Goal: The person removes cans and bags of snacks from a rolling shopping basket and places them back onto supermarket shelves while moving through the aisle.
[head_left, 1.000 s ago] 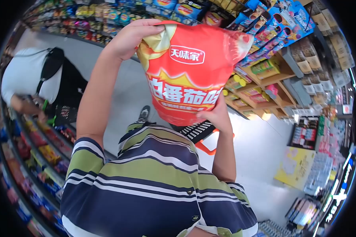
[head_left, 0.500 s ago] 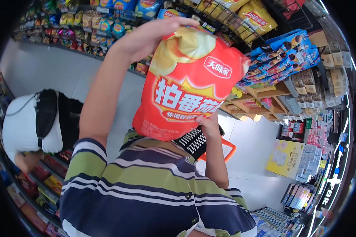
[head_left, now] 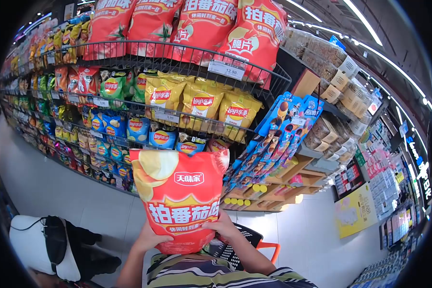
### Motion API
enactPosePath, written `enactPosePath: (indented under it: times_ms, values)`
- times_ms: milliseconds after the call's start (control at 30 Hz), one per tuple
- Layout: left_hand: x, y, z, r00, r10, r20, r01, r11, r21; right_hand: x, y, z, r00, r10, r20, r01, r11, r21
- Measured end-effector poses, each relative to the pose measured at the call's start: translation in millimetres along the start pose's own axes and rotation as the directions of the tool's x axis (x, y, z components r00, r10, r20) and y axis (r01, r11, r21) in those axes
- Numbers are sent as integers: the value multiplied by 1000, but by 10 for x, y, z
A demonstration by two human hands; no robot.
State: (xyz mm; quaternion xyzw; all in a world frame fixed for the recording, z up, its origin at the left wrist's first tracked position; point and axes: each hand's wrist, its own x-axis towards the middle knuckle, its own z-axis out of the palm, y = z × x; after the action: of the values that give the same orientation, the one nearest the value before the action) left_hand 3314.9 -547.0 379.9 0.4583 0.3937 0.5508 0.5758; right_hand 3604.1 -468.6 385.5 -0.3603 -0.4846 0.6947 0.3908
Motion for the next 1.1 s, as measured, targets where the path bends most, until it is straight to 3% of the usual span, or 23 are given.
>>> enactPosePath:
  times_ms: [200,333,467,567,733,833,867,900,933,1000,1067,1100]
  values:
    - [74,342,170,986,129,-104,-118,988,99,158,-404,-53,981,-122,151,139,985,-105]
    - [100,524,442,963,229,-144,-193,954,231,162,-522,-225,934,-268,238,277,961,-4]
    - [63,680,704,955,228,-188,-162,937,310,65,-426,-410,909,-359,210,358,933,44]
    - [105,600,690,959,214,-187,-179,966,188,-58,-480,-475,881,-419,220,348,889,297]
    - [401,641,608,941,278,-193,-319,918,-237,-169,-714,-699,835,-501,229,452,861,233]
    - [775,944,269,880,428,-208,-475,815,-332,-149,-578,-882,913,-403,58,392,909,145]
    - [911,1166,142,843,487,-229,-538,772,-338,-165,-473,-958,952,-305,6,303,948,94]
    - [1089,1443,-11,790,529,-309,-601,767,-224,-168,-328,-1051,978,-204,-54,206,977,48]
    - [1272,1725,-258,761,586,-278,-646,727,-235,-189,-194,-1108,988,-103,-119,105,994,10]
    - [1660,2613,-336,615,759,-214,-783,620,-53,-274,7,-1159,989,-37,-144,35,999,-21]
    - [2057,3452,-435,585,807,-76,-811,581,-70,-334,254,-1195,984,27,-176,-40,997,-73]
    - [2254,3825,-390,550,828,-112,-832,555,15,-338,410,-1212,979,60,-195,-81,991,-104]
